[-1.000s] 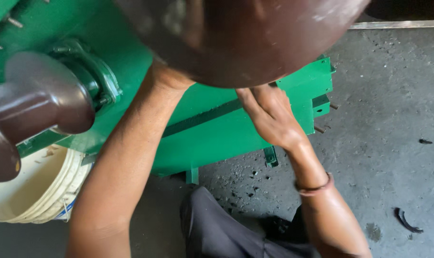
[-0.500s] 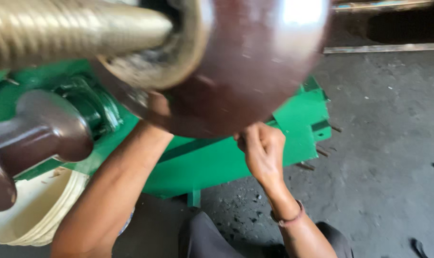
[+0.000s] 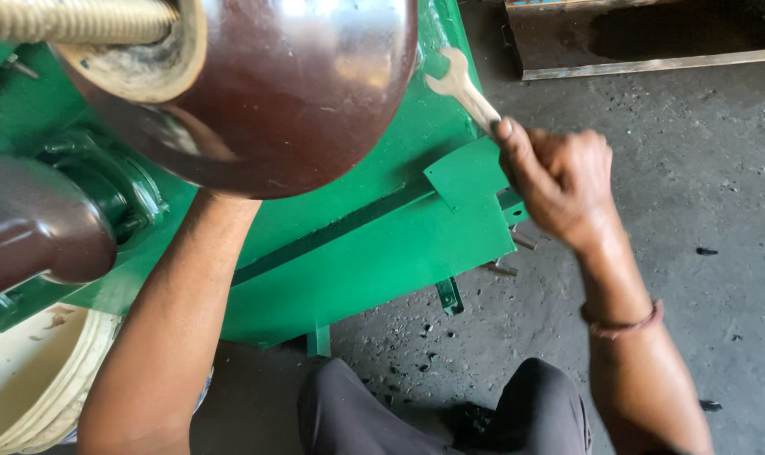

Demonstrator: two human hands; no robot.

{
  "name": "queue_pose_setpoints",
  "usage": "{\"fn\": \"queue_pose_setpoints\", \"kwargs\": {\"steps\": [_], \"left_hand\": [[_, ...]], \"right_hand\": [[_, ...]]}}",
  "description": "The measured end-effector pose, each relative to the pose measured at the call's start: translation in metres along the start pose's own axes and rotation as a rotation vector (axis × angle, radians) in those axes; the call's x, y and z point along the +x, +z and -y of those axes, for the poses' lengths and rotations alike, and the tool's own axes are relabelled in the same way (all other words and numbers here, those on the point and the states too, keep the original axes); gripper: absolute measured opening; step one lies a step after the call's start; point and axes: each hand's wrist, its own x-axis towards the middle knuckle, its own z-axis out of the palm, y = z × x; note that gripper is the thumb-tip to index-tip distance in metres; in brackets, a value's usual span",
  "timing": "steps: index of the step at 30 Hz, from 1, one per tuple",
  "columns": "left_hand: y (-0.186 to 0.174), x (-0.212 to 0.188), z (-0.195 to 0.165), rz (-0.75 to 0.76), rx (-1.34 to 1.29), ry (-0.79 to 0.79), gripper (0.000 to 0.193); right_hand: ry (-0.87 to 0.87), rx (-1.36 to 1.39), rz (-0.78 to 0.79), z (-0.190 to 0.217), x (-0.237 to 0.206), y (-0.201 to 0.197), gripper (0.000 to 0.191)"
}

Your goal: The person uses a wrench to tighten bolts on a green metal frame with brown insulators. They work on multiple bolts in sequence, repositioning the wrench and adjusting their stance as needed.

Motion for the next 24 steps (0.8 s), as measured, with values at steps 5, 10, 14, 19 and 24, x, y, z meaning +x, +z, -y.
{"fn": "queue_pose_setpoints", "kwargs": {"steps": [5, 10, 14, 19, 24], "left_hand": [[0.002, 0.001, 0.005, 0.018, -0.008, -0.023, 0.042], [0.007, 0.003, 0.011, 0.049, 0.001, -0.053, 0.041], [0.011, 0.004, 0.010, 0.052, -0.013, -0.047, 0.040], [0.012, 0.006, 0.011, 0.057, -0.029, -0.032, 0.039], [0.014, 0.013, 0.020, 0.054, -0.033, -0.026, 0.038]], "right_hand": [[-0.097, -0.282, 0.148, -0.011, 0.050, -0.019, 0.069], [-0.181, 0.020, 0.290, 0.002, 0.077, -0.033, 0.070], [-0.121, 0.276, 0.287, 0.009, 0.072, -0.016, 0.066], [0.100, -0.194, 0.085, 0.037, 0.066, -0.008, 0.081], [0.106, -0.224, -0.183, 0.085, 0.046, 0.011, 0.071]]}}
